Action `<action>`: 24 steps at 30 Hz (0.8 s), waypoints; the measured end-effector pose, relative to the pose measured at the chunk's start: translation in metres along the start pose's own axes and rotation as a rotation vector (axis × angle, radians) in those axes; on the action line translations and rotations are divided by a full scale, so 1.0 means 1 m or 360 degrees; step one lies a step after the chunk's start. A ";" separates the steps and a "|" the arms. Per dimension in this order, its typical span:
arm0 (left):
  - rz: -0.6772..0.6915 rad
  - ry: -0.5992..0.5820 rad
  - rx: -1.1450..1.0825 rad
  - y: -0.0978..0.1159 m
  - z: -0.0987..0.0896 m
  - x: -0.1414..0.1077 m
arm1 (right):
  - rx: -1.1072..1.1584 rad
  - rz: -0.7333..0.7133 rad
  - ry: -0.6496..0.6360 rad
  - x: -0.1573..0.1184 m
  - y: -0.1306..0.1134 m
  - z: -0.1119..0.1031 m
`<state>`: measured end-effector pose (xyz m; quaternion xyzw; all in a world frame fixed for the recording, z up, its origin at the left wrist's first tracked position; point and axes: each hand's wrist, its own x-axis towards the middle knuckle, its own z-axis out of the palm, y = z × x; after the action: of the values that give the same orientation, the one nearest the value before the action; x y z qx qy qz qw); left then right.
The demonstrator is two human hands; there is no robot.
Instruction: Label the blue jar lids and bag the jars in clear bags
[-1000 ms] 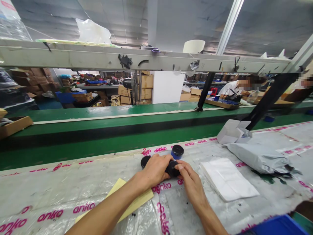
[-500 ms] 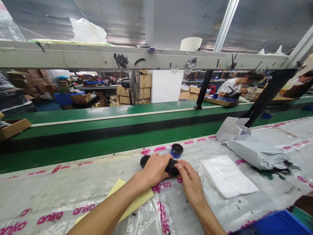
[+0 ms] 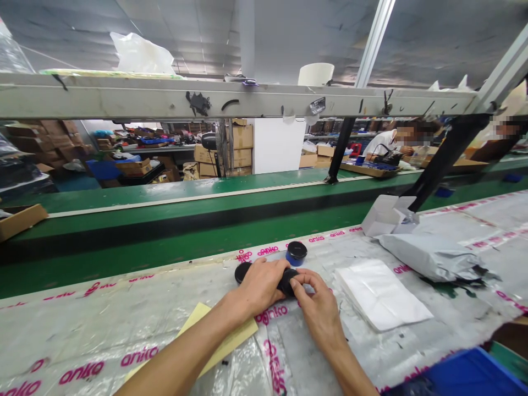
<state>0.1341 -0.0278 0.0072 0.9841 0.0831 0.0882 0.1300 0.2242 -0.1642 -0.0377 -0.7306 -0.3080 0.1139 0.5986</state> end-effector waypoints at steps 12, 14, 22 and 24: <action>-0.0016 -0.0028 0.0050 0.003 -0.004 0.000 | -0.0021 -0.0013 0.0040 -0.001 -0.002 0.000; -0.0019 -0.0033 0.0048 0.003 -0.004 0.000 | -0.0017 -0.0008 0.0041 -0.001 -0.003 0.000; -0.0052 -0.0036 0.0034 0.004 -0.005 -0.001 | 0.0120 0.0099 0.0111 0.001 -0.004 0.000; -0.0057 -0.0035 0.0031 0.004 -0.005 0.000 | 0.0175 0.0143 0.0118 0.003 -0.003 0.001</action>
<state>0.1340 -0.0304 0.0129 0.9845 0.1003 0.0740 0.1230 0.2252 -0.1618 -0.0345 -0.7135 -0.2459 0.1302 0.6430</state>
